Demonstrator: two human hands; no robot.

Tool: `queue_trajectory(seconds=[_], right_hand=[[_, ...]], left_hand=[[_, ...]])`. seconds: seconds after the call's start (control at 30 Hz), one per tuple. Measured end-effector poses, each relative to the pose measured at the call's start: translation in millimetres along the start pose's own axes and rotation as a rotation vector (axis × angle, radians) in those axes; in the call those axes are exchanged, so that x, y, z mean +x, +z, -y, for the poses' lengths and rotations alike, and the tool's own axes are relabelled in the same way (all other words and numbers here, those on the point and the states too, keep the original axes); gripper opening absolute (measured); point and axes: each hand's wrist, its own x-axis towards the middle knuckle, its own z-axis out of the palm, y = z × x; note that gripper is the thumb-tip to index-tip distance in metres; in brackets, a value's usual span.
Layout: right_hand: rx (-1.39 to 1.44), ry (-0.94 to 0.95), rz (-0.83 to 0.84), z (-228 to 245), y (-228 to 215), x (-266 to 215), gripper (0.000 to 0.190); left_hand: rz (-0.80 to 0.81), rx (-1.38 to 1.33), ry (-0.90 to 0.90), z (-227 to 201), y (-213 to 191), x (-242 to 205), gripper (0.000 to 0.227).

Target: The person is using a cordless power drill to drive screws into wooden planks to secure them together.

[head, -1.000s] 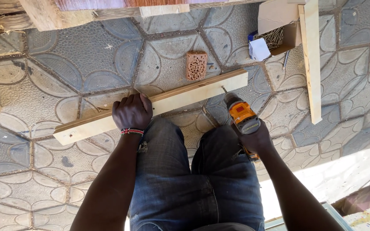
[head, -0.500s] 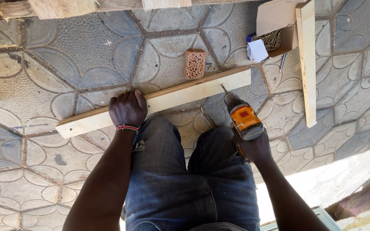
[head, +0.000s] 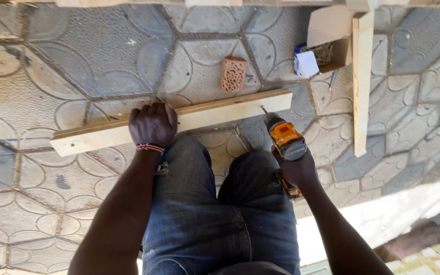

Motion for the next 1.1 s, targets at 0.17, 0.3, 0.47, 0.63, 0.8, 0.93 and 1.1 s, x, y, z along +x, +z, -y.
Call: queue_trajectory(seconds=[0.17,0.3,0.47,0.63,0.8,0.93,1.1], right_hand=[[-0.004,-0.025,0.000,-9,0,-1,0.040],[-0.010,-0.062,-0.012,-14,5,9,0.040],[-0.023,-0.076,0.010,-22,4,10,0.041],[-0.024,-0.104,-0.016,-32,7,20,0.041],[-0.042,-0.136,-0.003,-36,8,19,0.043],[-0.046,-0.161,-0.014,-45,10,26,0.043],[-0.057,-0.166,-0.008,-51,12,31,0.045]], left_hand=[[0.016,-0.025,-0.005,-2,-1,-6,0.051],[0.021,-0.014,-0.020,-2,-2,-3,0.052],[0.027,-0.004,-0.003,-2,-6,-3,0.053],[0.048,-0.013,-0.011,-2,1,0,0.053],[0.076,-0.037,-0.027,-2,-10,2,0.055],[0.058,-0.069,-0.028,-2,-6,0,0.050],[0.048,-0.026,-0.029,-2,-8,3,0.049]])
